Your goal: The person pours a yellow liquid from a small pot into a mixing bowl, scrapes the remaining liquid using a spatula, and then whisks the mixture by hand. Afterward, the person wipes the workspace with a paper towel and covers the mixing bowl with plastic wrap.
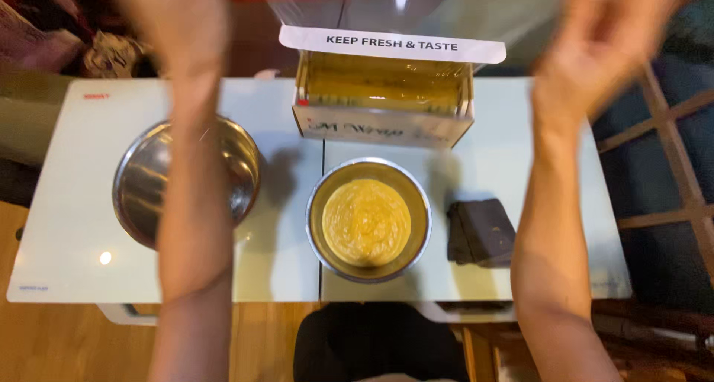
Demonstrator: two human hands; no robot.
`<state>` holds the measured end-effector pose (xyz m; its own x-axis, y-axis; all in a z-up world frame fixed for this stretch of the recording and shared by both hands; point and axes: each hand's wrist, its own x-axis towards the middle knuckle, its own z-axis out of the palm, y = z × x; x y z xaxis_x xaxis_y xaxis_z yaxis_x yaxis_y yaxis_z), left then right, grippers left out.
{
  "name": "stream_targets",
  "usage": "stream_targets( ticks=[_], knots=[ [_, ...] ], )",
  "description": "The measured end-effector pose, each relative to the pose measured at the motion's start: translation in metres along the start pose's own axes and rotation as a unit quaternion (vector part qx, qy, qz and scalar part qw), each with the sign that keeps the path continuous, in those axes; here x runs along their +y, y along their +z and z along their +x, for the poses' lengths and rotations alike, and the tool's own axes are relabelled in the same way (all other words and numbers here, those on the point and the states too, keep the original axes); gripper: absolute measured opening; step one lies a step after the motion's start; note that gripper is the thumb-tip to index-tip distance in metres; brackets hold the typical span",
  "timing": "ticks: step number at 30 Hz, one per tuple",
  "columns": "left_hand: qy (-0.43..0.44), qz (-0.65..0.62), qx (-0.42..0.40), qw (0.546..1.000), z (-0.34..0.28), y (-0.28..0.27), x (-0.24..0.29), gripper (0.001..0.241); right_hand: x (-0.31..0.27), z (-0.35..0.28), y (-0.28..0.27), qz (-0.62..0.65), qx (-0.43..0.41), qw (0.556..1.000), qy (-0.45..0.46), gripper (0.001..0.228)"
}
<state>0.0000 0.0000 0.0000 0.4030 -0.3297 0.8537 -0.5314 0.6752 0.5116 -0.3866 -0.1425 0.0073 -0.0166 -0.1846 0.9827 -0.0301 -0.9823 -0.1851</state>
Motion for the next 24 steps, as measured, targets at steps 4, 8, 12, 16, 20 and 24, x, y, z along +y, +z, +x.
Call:
stream_targets(
  ticks=[4, 8, 12, 16, 20, 24],
  knots=[
    [-0.112, 0.100, -0.102, 0.983, -0.121, -0.050, 0.090, 0.018, -0.083, -0.087, -0.057, 0.153, -0.011, 0.984, 0.092, 0.026],
    [-0.223, 0.172, -0.278, 0.918, -0.218, -0.053, 0.155, 0.012, -0.128, -0.177, -0.068, 0.418, -0.117, 0.802, 0.410, 0.038],
    [-0.249, 0.224, -0.407, 0.850, -0.266, -0.014, 0.132, 0.010, -0.125, -0.234, -0.051, 0.093, -0.449, 0.795, 0.398, 0.022],
    [0.003, 0.332, -0.476, 0.814, -0.320, 0.000, 0.068, 0.015, -0.105, -0.258, -0.032, -0.070, -0.542, 0.803, 0.239, 0.015],
    [0.110, 0.481, -0.545, 0.678, -0.370, 0.014, -0.003, 0.009, -0.085, -0.262, -0.006, -0.092, -0.594, 0.779, 0.182, 0.017],
    [0.083, 0.512, -0.465, 0.718, -0.404, 0.027, -0.042, 0.006, -0.078, -0.262, 0.010, -0.075, -0.568, 0.818, 0.050, 0.019]
  ],
)
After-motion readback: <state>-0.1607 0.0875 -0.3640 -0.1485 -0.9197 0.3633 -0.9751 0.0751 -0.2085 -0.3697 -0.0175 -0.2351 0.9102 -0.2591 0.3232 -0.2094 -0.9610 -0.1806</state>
